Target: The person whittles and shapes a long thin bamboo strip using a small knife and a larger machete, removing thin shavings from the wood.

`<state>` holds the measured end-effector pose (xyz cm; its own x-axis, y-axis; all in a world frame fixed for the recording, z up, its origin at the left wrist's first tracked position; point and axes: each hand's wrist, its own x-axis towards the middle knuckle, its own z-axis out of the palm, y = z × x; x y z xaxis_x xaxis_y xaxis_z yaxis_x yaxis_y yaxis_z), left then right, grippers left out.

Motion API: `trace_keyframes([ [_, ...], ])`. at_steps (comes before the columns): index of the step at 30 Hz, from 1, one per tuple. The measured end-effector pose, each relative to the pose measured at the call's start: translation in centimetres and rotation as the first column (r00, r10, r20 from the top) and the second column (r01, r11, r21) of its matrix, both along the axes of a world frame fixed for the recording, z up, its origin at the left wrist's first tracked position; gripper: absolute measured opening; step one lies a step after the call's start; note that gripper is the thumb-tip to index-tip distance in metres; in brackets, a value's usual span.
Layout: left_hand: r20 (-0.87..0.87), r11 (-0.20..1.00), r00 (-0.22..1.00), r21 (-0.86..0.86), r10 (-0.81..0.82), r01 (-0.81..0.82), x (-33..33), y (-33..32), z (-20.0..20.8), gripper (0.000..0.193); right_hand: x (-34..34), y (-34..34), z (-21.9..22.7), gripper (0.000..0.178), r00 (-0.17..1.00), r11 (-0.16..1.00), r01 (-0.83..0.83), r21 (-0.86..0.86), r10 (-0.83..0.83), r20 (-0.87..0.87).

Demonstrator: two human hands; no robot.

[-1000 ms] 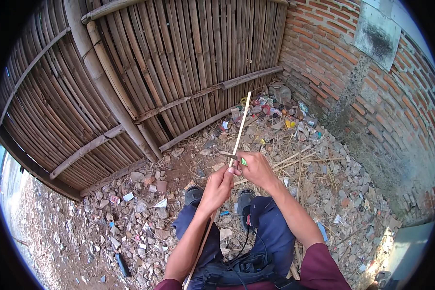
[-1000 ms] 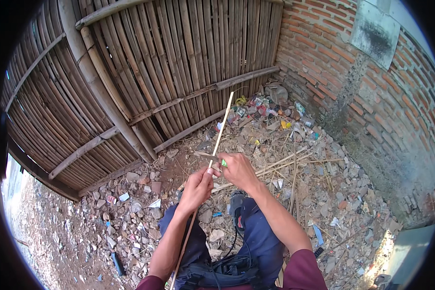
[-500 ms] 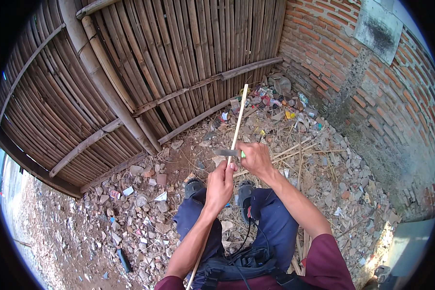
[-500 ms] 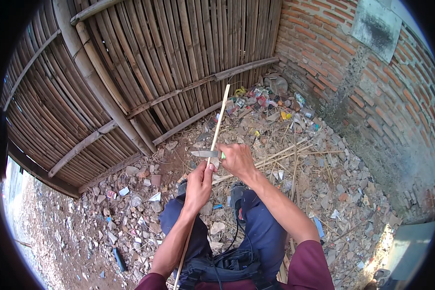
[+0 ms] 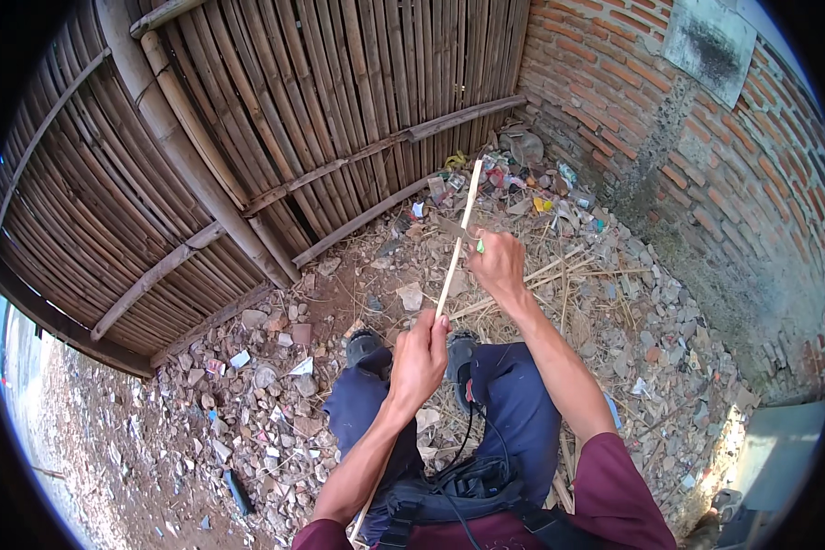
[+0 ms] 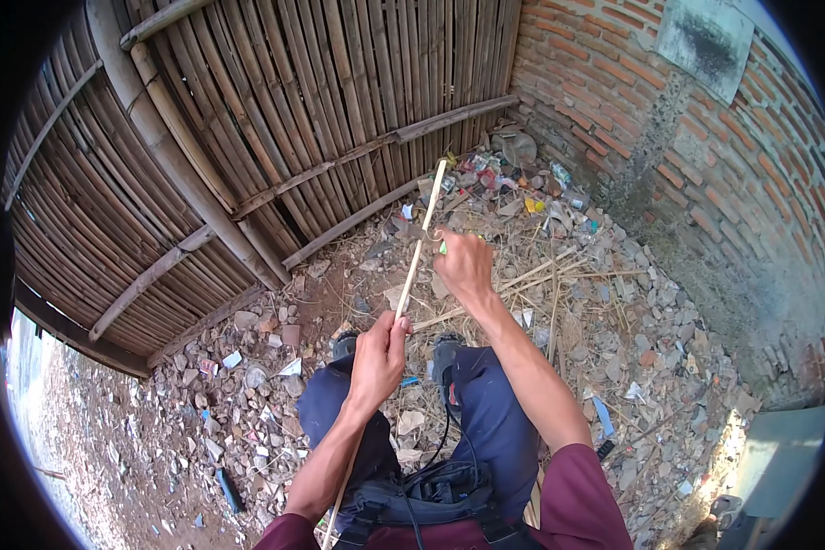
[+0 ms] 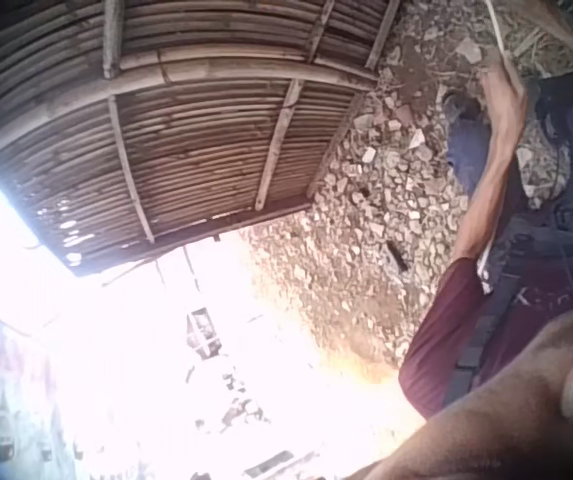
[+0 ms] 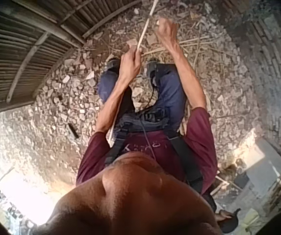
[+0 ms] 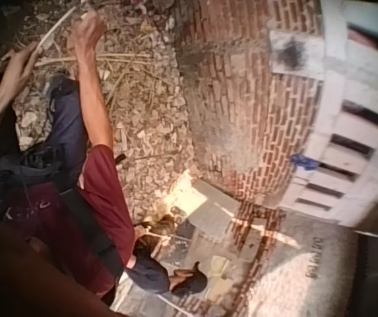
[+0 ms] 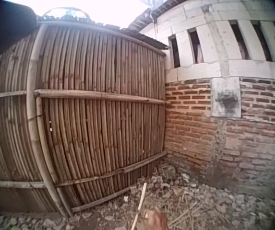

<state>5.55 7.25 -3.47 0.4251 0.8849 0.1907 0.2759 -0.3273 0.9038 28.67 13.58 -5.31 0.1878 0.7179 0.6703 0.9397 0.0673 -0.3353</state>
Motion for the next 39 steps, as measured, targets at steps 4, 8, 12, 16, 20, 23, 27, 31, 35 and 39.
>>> trace_keyframes([
  [4,-0.027,1.000,1.000,-0.028,-0.012,0.011,-0.9,-1.2,0.3,0.022,0.1,-0.2,-0.2,0.025,0.998,0.999,-0.025,0.034,0.027,-0.059],
  [8,0.004,0.999,1.000,-0.044,-0.004,0.004,-1.7,-2.6,0.1,0.024,0.8,0.2,0.2,0.027,0.998,0.997,0.009,0.079,-0.004,-0.059],
  [12,-0.014,0.999,1.000,-0.033,0.013,-0.014,-2.7,-3.7,0.3,0.024,0.9,0.1,-0.2,0.023,0.999,0.999,0.020,0.046,-0.018,-0.036],
  [16,-0.061,1.000,0.998,-0.030,0.008,-0.010,-3.4,-4.1,0.9,0.018,0.8,0.2,0.0,0.020,1.000,0.995,0.012,0.097,-0.013,0.005],
  [20,-0.049,0.999,0.999,-0.040,0.017,-0.019,-3.5,-4.2,1.0,0.024,0.2,-0.1,1.2,0.020,1.000,0.990,0.025,0.137,-0.025,-0.003],
  [23,-0.038,0.999,0.999,-0.047,0.021,-0.022,-3.3,-4.4,1.8,0.024,0.7,0.1,0.7,0.019,0.997,0.990,0.075,0.120,-0.074,-0.009],
  [27,-0.041,0.998,0.999,-0.065,0.001,-0.003,-4.0,-4.5,2.2,0.024,0.4,0.3,1.0,0.014,0.997,0.994,0.070,0.088,-0.067,-0.030],
  [31,-0.067,0.978,0.984,-0.137,-0.167,0.156,-5.9,-8.2,1.6,0.021,7.8,0.5,1.4,0.018,0.882,0.887,0.449,0.103,-0.423,-0.208],
  [35,-0.003,0.978,0.999,-0.206,-0.042,0.040,-8.7,-6.7,-0.9,0.028,7.3,-1.0,0.2,0.019,0.897,0.928,0.353,0.115,-0.301,-0.324],
  [39,0.231,0.904,0.966,-0.380,-0.111,0.195,-7.6,-4.2,-0.1,0.034,4.9,-1.4,0.3,0.028,0.493,0.970,-0.188,0.157,0.232,-0.838],
])
